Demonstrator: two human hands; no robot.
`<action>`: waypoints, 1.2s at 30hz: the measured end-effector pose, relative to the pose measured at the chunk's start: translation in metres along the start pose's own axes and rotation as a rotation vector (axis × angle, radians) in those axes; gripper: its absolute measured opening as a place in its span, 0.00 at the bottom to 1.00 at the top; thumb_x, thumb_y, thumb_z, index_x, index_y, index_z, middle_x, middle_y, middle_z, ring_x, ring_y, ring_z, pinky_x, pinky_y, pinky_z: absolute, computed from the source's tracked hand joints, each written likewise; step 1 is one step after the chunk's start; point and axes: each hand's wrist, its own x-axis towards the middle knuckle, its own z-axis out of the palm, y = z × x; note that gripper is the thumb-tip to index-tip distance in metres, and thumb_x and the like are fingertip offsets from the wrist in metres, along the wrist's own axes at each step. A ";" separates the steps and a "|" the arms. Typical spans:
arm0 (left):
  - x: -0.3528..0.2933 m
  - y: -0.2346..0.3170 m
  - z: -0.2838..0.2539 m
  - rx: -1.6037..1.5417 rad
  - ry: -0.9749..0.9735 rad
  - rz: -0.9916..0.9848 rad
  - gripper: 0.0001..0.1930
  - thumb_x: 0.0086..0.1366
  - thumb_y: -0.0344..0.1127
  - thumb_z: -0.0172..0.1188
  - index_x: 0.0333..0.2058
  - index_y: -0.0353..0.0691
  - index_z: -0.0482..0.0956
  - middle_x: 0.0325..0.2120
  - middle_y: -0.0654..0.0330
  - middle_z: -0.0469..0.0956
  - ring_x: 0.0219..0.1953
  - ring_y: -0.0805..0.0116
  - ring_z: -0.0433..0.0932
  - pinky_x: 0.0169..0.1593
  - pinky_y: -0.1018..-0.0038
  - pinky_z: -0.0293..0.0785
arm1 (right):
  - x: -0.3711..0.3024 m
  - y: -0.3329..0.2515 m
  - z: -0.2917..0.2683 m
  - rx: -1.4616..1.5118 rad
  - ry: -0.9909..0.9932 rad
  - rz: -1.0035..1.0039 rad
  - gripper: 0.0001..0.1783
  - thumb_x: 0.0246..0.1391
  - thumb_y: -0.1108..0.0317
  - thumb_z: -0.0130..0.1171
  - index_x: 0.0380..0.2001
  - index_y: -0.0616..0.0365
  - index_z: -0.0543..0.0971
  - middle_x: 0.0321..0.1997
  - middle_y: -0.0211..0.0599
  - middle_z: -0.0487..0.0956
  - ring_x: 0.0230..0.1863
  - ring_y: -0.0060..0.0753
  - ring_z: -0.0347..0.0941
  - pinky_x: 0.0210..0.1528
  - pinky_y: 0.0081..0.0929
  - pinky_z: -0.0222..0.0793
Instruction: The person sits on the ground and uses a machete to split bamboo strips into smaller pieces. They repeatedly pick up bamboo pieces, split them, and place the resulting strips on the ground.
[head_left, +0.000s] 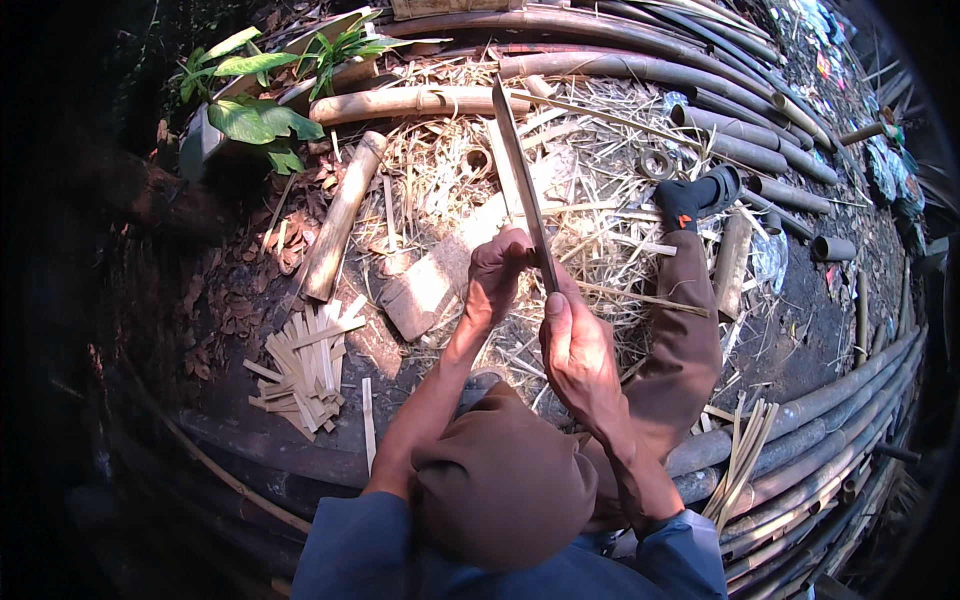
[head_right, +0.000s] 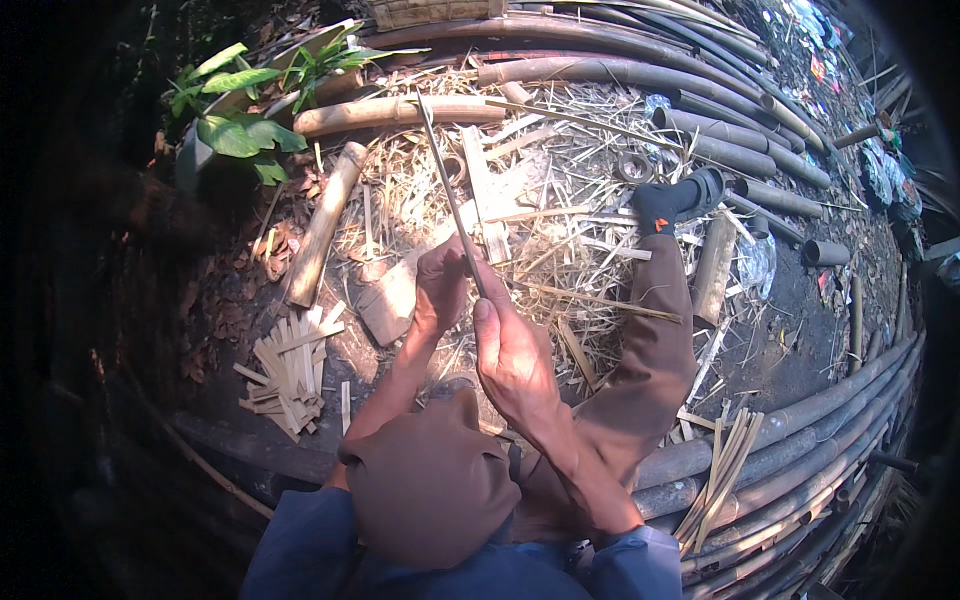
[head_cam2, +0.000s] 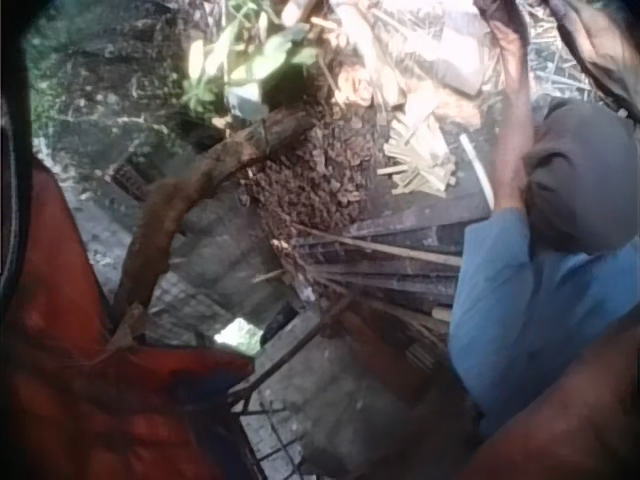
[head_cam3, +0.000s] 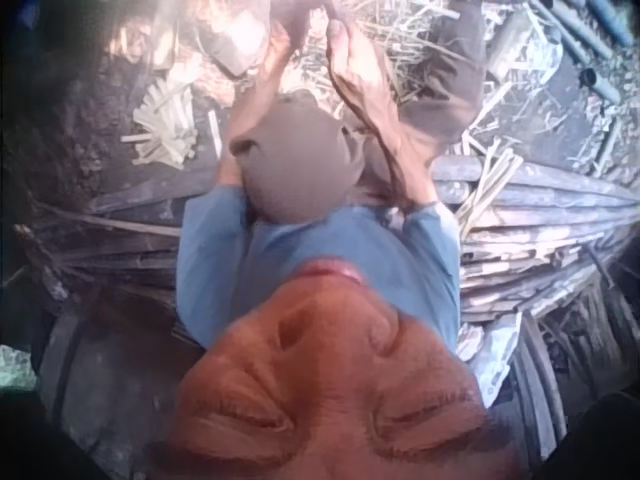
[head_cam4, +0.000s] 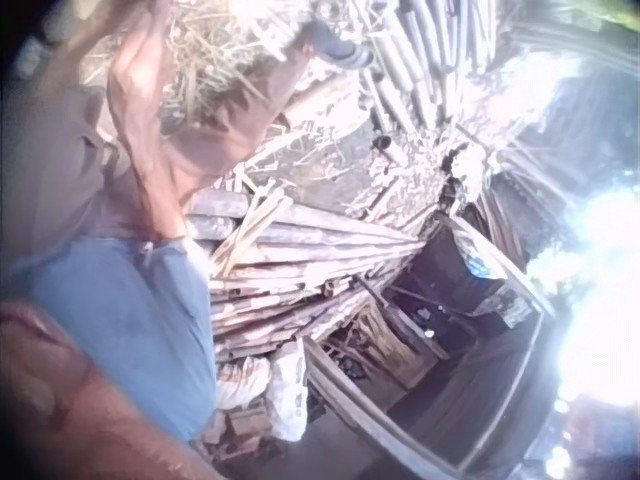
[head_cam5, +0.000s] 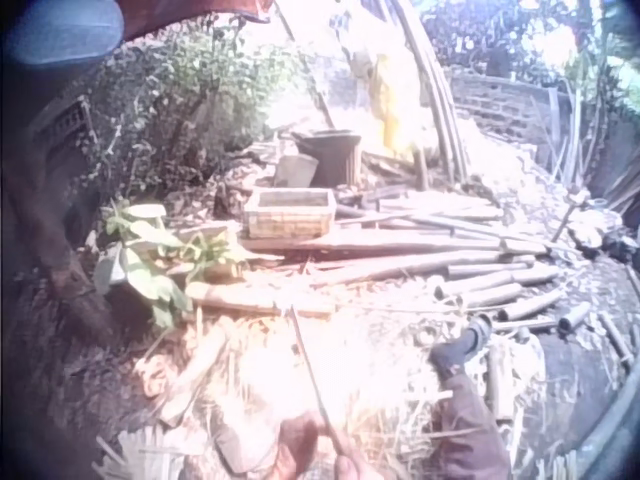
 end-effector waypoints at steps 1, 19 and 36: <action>0.006 0.005 0.005 -0.013 -0.003 0.003 0.27 0.67 0.58 0.51 0.24 0.37 0.75 0.23 0.65 0.72 0.28 0.78 0.70 0.34 0.79 0.66 | -0.004 -0.008 -0.006 -0.013 0.007 -0.020 0.22 0.68 0.65 0.40 0.64 0.53 0.64 0.25 0.47 0.74 0.24 0.30 0.69 0.35 0.28 0.68; -0.005 0.011 0.005 0.400 0.261 0.010 0.36 0.70 0.64 0.38 0.52 0.32 0.70 0.44 0.51 0.75 0.49 0.64 0.72 0.54 0.68 0.66 | 0.016 0.043 0.005 -0.200 -0.144 0.106 0.23 0.68 0.58 0.37 0.63 0.53 0.60 0.20 0.55 0.73 0.25 0.57 0.75 0.32 0.45 0.66; -0.058 0.022 0.029 0.848 -0.192 0.402 0.18 0.54 0.39 0.68 0.43 0.45 0.76 0.39 0.61 0.72 0.45 0.62 0.70 0.52 0.63 0.61 | -0.024 0.116 0.013 -0.158 -0.081 0.161 0.16 0.47 0.66 0.64 0.35 0.69 0.76 0.27 0.49 0.78 0.29 0.33 0.76 0.32 0.35 0.70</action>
